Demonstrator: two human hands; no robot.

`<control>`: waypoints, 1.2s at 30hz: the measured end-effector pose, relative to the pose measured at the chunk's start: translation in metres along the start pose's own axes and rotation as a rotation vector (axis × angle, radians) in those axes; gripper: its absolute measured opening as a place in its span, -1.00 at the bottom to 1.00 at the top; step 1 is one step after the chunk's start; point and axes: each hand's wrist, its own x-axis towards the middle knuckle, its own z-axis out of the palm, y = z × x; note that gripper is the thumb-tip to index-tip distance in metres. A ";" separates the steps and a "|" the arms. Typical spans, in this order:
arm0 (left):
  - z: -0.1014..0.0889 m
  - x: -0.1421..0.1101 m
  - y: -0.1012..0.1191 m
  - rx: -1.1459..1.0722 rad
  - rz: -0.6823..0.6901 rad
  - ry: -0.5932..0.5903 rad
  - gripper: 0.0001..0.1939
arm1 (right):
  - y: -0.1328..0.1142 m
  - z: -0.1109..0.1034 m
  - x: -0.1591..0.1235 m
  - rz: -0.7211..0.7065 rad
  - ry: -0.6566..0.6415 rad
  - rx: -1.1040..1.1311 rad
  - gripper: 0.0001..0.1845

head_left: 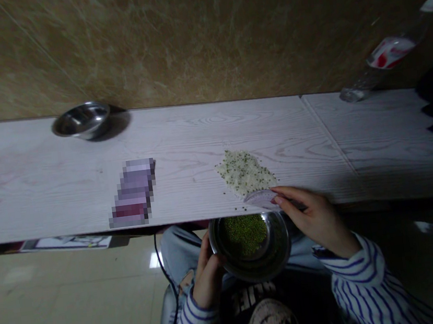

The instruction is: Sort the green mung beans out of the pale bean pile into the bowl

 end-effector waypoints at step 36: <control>0.006 -0.002 0.003 -0.064 -0.010 0.007 -0.39 | -0.001 0.001 -0.016 0.065 0.004 0.017 -0.73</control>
